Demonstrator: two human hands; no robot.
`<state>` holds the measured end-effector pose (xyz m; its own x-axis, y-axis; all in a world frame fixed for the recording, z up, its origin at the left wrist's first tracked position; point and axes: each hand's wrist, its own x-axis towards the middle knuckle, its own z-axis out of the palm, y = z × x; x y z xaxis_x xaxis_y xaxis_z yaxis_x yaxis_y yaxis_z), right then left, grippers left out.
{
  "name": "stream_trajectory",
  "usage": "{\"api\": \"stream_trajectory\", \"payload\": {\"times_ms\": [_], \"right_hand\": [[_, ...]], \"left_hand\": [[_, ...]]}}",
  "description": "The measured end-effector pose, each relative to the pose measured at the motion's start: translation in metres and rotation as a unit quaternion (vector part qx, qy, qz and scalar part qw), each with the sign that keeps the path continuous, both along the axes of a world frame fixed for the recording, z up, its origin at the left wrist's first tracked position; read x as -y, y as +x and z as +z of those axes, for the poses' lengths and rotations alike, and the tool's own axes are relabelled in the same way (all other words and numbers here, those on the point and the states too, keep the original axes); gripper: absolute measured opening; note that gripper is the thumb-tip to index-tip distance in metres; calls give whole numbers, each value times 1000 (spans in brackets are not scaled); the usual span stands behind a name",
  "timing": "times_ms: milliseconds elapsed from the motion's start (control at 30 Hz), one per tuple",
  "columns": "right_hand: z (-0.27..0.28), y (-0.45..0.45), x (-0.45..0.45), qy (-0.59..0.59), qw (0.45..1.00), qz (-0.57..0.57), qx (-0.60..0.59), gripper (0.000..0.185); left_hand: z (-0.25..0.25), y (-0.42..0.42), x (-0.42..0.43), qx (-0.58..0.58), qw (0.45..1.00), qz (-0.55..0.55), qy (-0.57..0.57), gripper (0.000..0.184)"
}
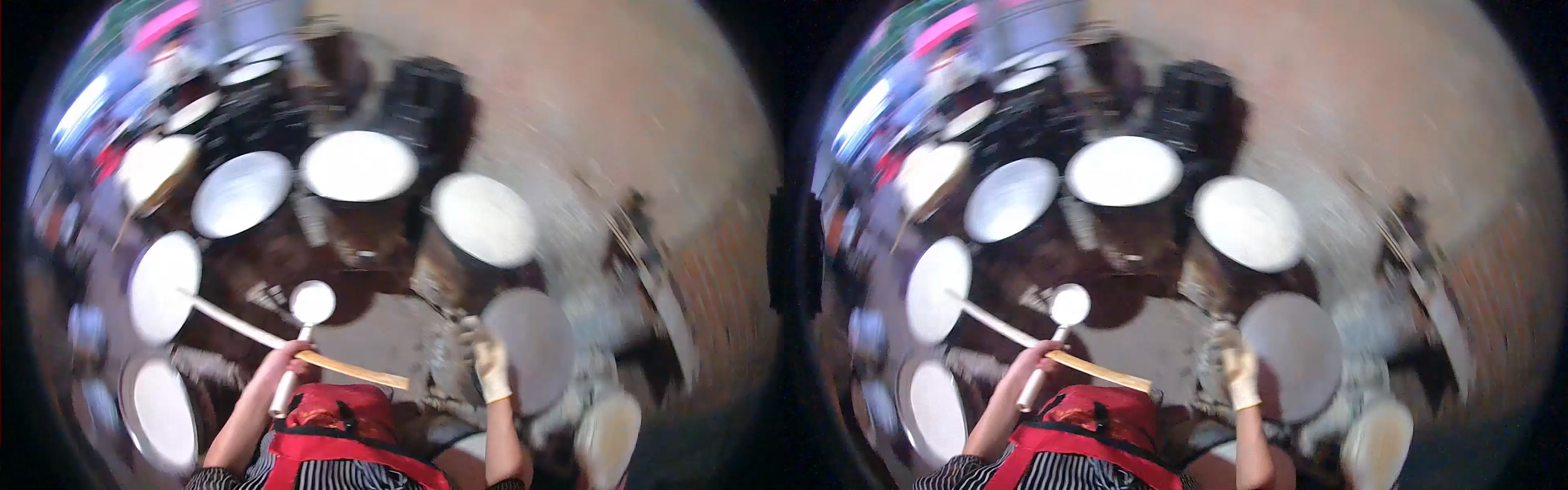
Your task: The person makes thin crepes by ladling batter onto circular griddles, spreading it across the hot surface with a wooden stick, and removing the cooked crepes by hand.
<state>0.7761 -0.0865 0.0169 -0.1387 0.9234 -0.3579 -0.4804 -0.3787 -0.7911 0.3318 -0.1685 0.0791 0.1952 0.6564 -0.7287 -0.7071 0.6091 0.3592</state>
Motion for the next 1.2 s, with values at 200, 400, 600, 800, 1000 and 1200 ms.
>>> {"api": "stream_trajectory", "payload": {"times_ms": [200,400,600,800,1000,1200], "right_hand": [[37,-289,-18,591,448,553,379,73],[-126,-384,-6,456,653,593,121,59],[-192,-582,97,594,423,635,256,44],[-224,-721,188,600,328,698,213,53],[-239,-803,231,598,287,711,235,55],[-280,-821,236,625,196,704,274,64]], "left_hand": [[-60,11,35,-108,951,281,63,28],[-206,-44,143,-146,802,578,38,26],[-367,-267,404,-781,507,65,-360,36],[-346,-373,468,-752,565,-47,-335,46],[-355,-375,485,-785,566,-223,-115,47],[-499,-353,439,-613,644,141,-435,36]]}}
